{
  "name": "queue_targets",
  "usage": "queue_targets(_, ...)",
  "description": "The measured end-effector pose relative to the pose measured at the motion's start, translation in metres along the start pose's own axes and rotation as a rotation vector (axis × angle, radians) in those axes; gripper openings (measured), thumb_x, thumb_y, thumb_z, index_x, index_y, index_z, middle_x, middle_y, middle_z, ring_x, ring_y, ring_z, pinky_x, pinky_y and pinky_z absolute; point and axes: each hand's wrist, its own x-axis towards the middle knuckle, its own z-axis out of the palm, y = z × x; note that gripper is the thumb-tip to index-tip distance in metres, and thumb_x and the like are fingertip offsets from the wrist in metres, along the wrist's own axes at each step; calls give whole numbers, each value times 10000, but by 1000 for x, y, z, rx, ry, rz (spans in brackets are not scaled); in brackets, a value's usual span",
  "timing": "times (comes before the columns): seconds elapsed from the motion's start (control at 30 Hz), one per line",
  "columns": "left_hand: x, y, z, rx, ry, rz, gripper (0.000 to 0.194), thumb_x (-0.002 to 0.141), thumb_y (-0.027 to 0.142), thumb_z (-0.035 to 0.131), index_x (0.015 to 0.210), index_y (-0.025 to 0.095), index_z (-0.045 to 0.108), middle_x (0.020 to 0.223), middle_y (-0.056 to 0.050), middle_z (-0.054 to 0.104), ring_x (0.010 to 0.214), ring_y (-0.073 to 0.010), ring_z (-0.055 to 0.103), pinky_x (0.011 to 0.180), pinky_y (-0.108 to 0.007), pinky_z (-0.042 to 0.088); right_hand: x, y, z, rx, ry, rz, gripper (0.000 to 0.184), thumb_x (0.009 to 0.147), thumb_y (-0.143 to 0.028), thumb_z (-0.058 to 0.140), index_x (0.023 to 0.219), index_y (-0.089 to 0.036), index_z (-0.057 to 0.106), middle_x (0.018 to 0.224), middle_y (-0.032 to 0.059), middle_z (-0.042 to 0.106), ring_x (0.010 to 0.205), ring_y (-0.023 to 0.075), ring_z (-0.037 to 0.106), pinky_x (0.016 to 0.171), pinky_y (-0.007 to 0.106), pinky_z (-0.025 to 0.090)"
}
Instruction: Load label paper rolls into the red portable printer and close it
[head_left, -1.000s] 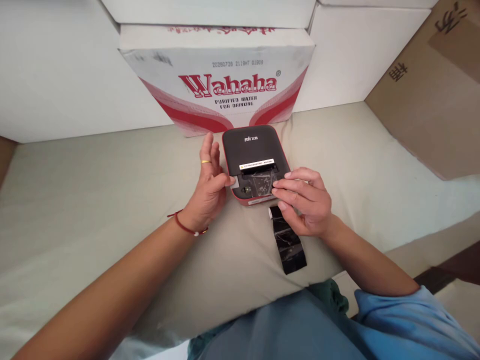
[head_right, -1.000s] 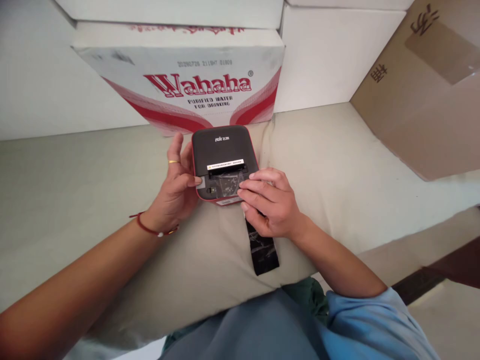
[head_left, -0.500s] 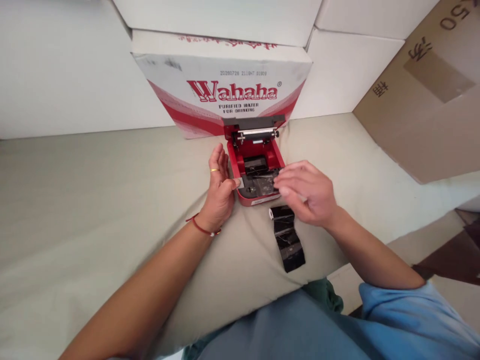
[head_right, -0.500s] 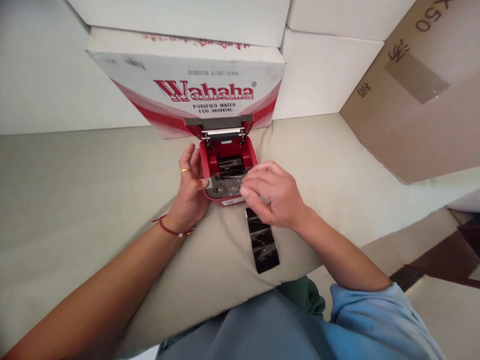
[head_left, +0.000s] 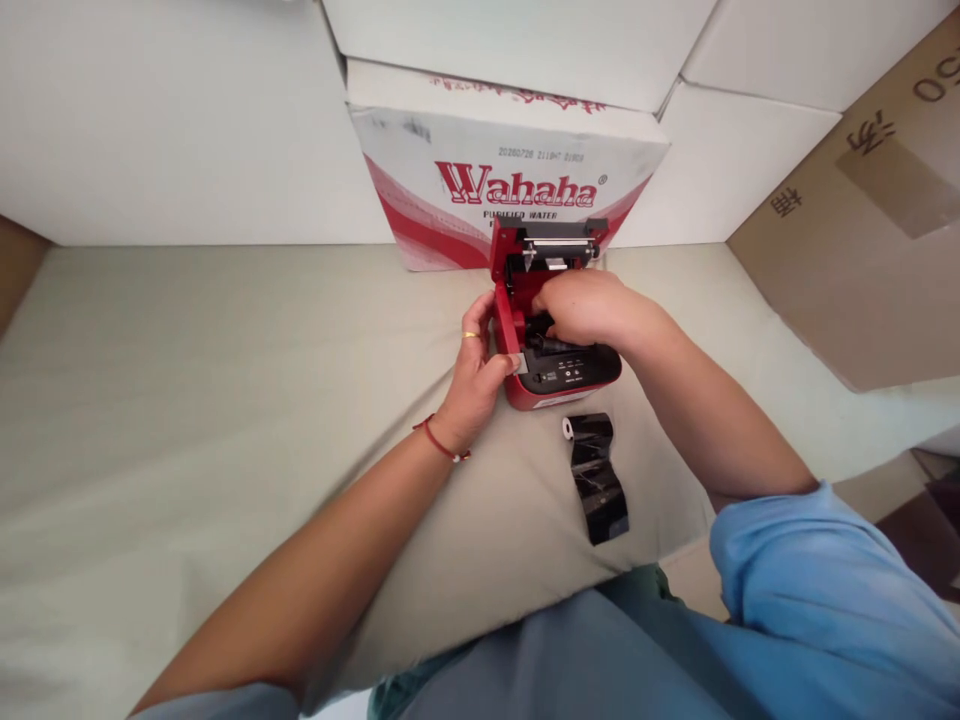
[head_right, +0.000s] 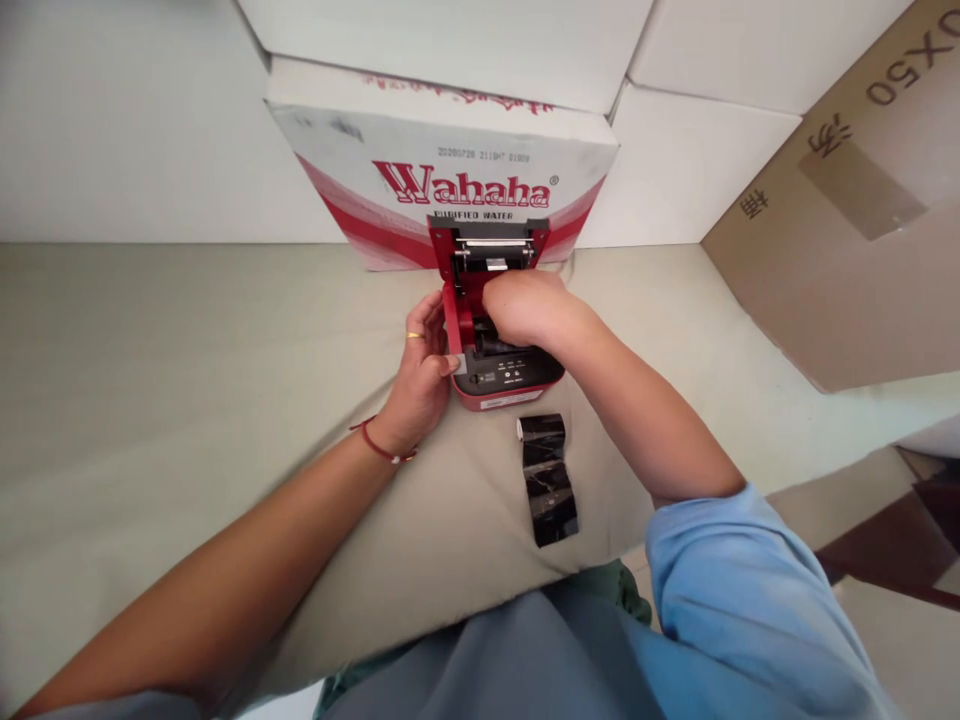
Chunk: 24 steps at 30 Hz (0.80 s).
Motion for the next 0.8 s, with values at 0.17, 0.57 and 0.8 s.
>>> queue_targets(0.17, 1, 0, 2, -2, -9, -5, 903, 974, 684, 790, 1722, 401, 372, 1817, -81, 464, 1676, -344, 484, 1406, -534, 417, -29, 11, 0, 123, 182, 24, 403, 964, -190, 704, 1343, -206, 841, 1307, 183, 871, 1151, 410, 807, 885, 460, 587)
queue_targets(0.57, 3, -2, 2, -90, 37, -25, 946, 872, 739, 878, 1665, 412, 478, 1798, -65, 498, 1672, -361, 501, 1376, -532, 468, -143, 158, 82, 604, 81, 247, 459, 899, -617, 763, 1170, -264, 874, 1035, 86, 879, 761, 263, 741, 721, 410, 576)
queue_targets(0.8, 3, 1, 0, -131, 17, -50, 982, 829, 740, 934, 1650, 437, 488, 1798, -27, 492, 1694, -349, 451, 1402, -508, 422, -130, 91, 141, 634, 382, 91, 344, 1077, -397, 597, 1266, -273, 857, 1332, 109, 871, 1161, 301, 834, 1043, 469, 665)
